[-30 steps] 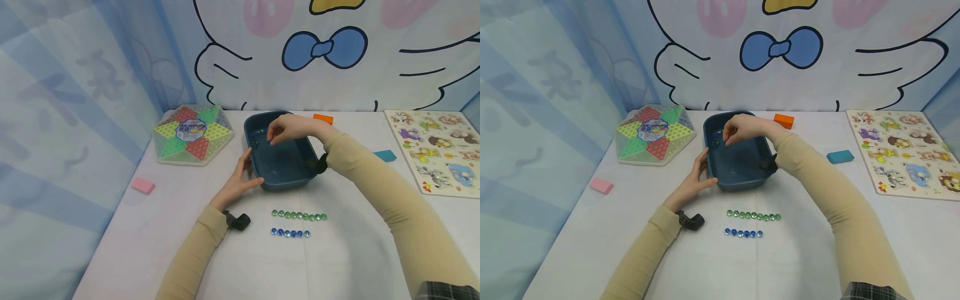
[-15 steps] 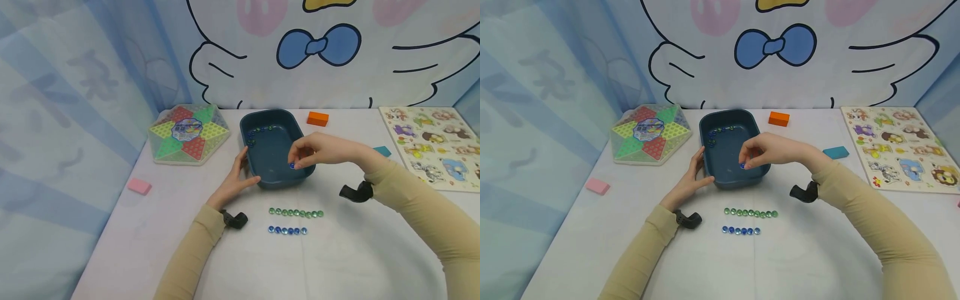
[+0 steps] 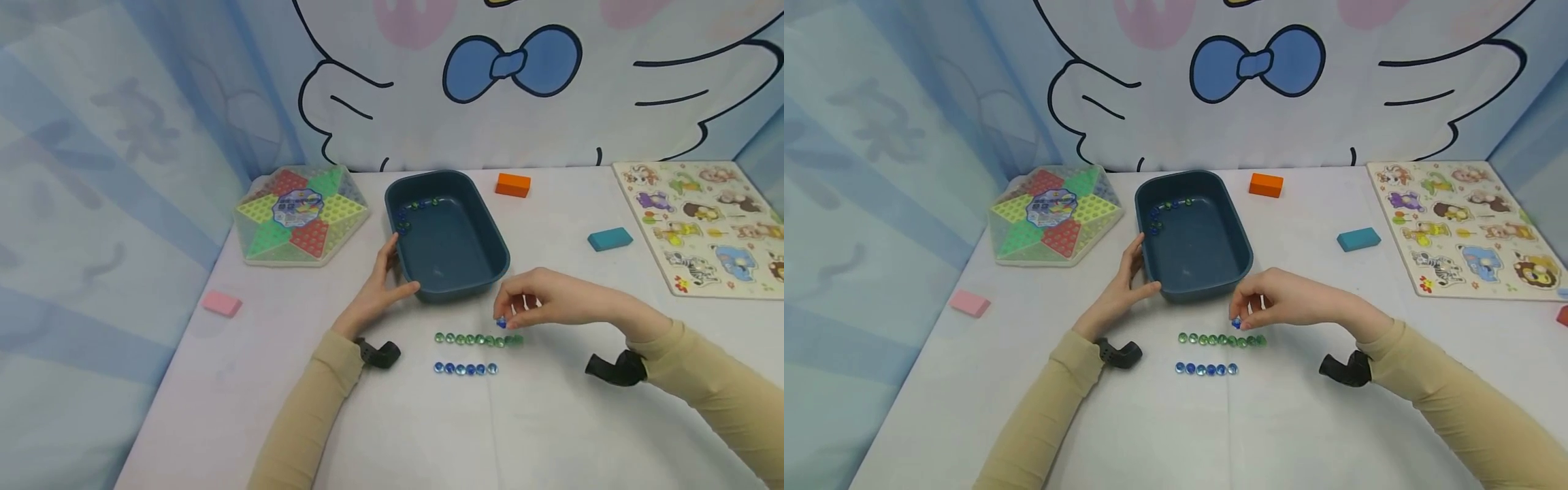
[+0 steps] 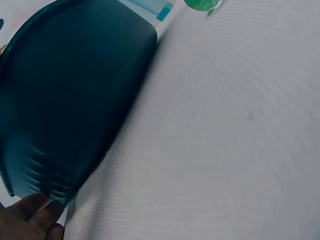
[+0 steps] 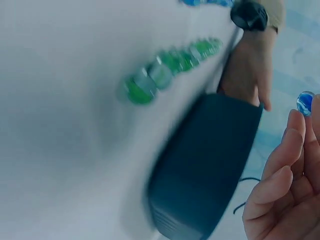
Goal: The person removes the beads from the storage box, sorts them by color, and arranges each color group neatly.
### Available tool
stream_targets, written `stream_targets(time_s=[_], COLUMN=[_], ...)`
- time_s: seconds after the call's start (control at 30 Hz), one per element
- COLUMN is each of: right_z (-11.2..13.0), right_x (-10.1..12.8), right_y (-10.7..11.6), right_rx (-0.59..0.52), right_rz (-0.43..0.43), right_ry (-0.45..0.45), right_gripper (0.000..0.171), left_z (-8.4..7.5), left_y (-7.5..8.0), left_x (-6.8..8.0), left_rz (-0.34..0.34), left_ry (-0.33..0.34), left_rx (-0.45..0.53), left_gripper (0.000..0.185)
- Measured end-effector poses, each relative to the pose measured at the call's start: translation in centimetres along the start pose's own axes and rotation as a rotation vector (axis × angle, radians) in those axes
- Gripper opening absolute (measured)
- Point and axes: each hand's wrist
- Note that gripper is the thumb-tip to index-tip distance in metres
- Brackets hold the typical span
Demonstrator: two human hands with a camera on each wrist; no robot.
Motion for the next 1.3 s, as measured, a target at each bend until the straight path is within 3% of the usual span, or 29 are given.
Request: stream_targets(time_s=[0.27,0.5,0.6,0.8,1.3], right_z=[-0.9,-1.5,-1.6,-1.5,-1.0], right_x=[0.8,1.2,1.3,1.1,0.9], right_y=[-3.0,-5.0,-5.5,-6.1,-5.7], right_rx=[0.020,0.094,0.139,0.180,0.159], right_rz=[0.067,0.067,0.066,0.070,0.079], right_ry=[-0.071,-0.052,-0.047,-0.078,-0.139], right_gripper=[0.010,0.009,0.011,0.013,0.012], left_z=[-0.3,-0.2,0.6,2.9,3.2], left_y=[0.0,0.2,0.1,-0.1,-0.1], left_x=[0.0,-0.2,-0.8,-2.0,-2.1], left_rz=[-0.012,-0.009,-0.011,-0.036,-0.047], left_ry=[0.017,-0.013,-0.015,-0.005,-0.008], left_rx=[-0.011,-0.020,-0.008,-0.014,-0.011], left_gripper=[0.090,0.089,0.091,0.093,0.092])
Point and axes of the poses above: each hand's wrist, its own x-axis away from the middle knuckle, its own y-axis out of the back of the hand, z = x × y, and after that the axes turned 9 degrees about y, right-handed
